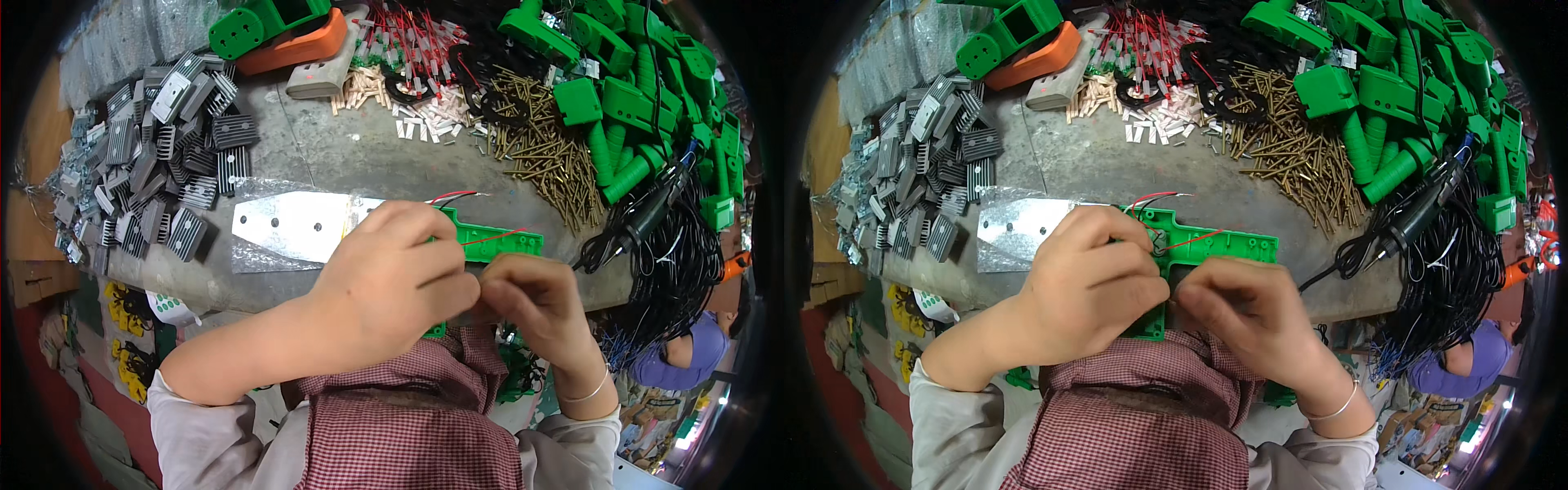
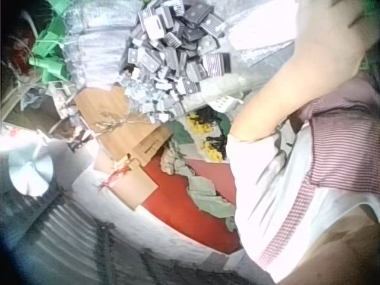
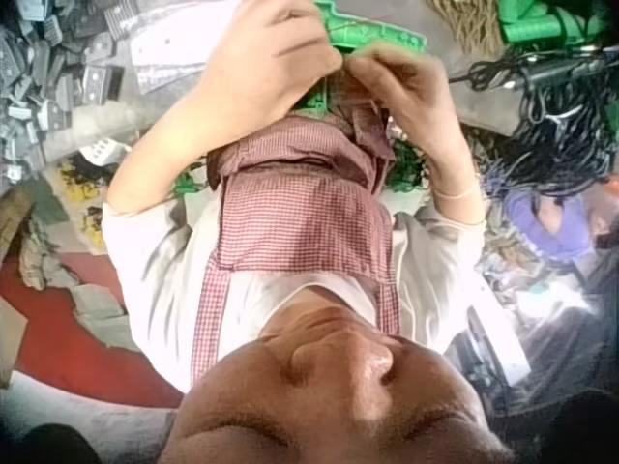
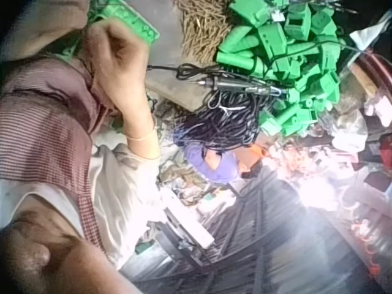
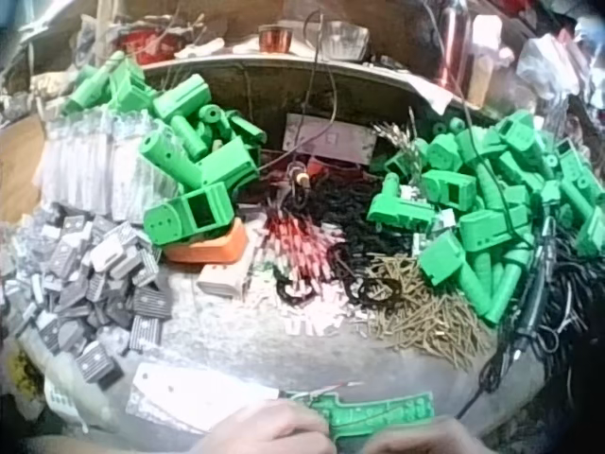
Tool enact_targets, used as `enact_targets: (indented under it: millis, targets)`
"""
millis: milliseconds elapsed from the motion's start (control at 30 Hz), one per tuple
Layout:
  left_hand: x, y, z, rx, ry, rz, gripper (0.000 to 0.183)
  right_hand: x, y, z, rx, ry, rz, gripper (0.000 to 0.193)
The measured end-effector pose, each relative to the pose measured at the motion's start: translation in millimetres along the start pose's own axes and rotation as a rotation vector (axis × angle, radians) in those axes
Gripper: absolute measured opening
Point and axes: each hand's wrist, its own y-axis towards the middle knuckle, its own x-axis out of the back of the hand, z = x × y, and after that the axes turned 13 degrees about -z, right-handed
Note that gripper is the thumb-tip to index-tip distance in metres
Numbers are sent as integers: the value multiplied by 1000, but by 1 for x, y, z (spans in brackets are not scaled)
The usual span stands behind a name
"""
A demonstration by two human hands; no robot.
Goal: Assembling a green handheld electronic device by soldering wires and fitting components into the housing.
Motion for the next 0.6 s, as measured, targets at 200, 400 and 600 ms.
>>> enact_targets:
  millis: [200,400,600]
  targets:
    - [11,20,-1,323,-174,-15,21,36,-8,4,-363,285,-51,12]
    - [-19,26,-8,263,15,-53,18,37,-16,-5,-305,23,-231,6]
    - [-20,26,-21,293,77,19,17,31,-21,4,454,-465,-286,21]
